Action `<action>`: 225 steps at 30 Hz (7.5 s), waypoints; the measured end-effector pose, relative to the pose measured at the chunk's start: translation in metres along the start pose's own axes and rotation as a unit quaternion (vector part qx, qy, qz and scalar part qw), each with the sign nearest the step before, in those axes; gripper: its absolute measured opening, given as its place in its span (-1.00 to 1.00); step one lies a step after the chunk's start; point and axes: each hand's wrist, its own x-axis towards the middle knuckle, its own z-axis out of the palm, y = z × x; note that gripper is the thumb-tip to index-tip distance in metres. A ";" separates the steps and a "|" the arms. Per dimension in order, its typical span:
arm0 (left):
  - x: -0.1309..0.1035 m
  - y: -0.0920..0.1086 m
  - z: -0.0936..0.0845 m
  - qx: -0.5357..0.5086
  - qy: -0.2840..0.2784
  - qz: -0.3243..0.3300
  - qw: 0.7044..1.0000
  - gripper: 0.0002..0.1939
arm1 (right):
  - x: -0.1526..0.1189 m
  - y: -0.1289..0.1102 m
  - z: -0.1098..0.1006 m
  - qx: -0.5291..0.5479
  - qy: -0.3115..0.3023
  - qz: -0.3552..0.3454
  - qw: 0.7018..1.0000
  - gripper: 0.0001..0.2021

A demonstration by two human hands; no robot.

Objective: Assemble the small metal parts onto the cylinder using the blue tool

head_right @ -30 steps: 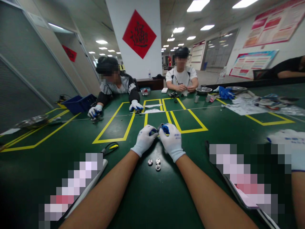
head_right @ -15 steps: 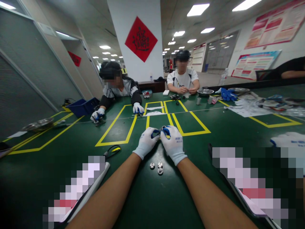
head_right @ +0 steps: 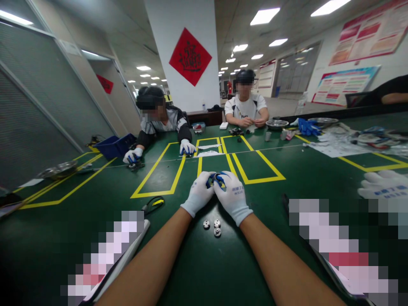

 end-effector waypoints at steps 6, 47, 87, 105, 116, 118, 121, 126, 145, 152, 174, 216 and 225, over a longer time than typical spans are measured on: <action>0.000 0.002 0.000 -0.013 0.007 0.008 1.000 -0.60 | -0.001 -0.001 0.001 -0.023 -0.021 -0.008 0.999 -0.79; -0.001 0.007 -0.004 -0.012 0.006 0.007 1.000 -0.65 | 0.001 -0.005 -0.001 -0.042 -0.036 -0.016 0.998 -0.80; -0.001 0.002 -0.002 -0.017 0.006 0.022 1.000 -0.64 | -0.001 0.000 0.002 -0.038 -0.048 -0.020 0.998 -0.78; -0.001 0.000 0.001 -0.046 0.004 -0.002 0.999 -0.60 | 0.000 -0.004 0.000 -0.041 -0.045 -0.025 0.998 -0.79; 0.000 0.000 0.000 -0.055 -0.010 0.018 0.998 -0.60 | 0.001 -0.005 0.000 -0.040 -0.051 -0.020 0.998 -0.79; 0.000 0.000 0.001 -0.061 -0.013 0.019 0.998 -0.60 | 0.001 -0.004 0.000 -0.039 -0.050 -0.020 0.998 -0.80; 0.000 0.002 -0.001 -0.047 0.005 0.022 0.999 -0.62 | 0.001 -0.004 0.000 -0.039 -0.048 -0.022 0.998 -0.80; 0.000 0.001 -0.002 -0.035 0.003 0.019 0.999 -0.62 | 0.001 -0.005 0.000 -0.041 -0.050 -0.021 0.998 -0.79; 0.001 -0.001 0.000 -0.041 -0.001 0.019 0.999 -0.61 | 0.000 -0.005 0.000 -0.041 -0.058 -0.009 0.997 -0.79; 0.001 -0.001 0.001 -0.040 -0.001 0.017 0.999 -0.61 | 0.000 -0.004 0.000 -0.040 -0.056 -0.013 0.998 -0.78; 0.001 -0.003 0.002 -0.037 0.006 0.027 0.999 -0.62 | 0.000 -0.005 -0.001 -0.039 -0.056 -0.011 0.998 -0.78; 0.003 -0.008 0.003 -0.052 0.028 0.006 0.998 -0.64 | -0.001 -0.003 0.000 -0.006 -0.024 -0.007 1.000 -0.76; 0.004 -0.008 0.002 -0.069 0.048 -0.027 0.996 -0.63 | 0.002 0.003 -0.001 0.003 -0.016 0.107 0.994 -0.72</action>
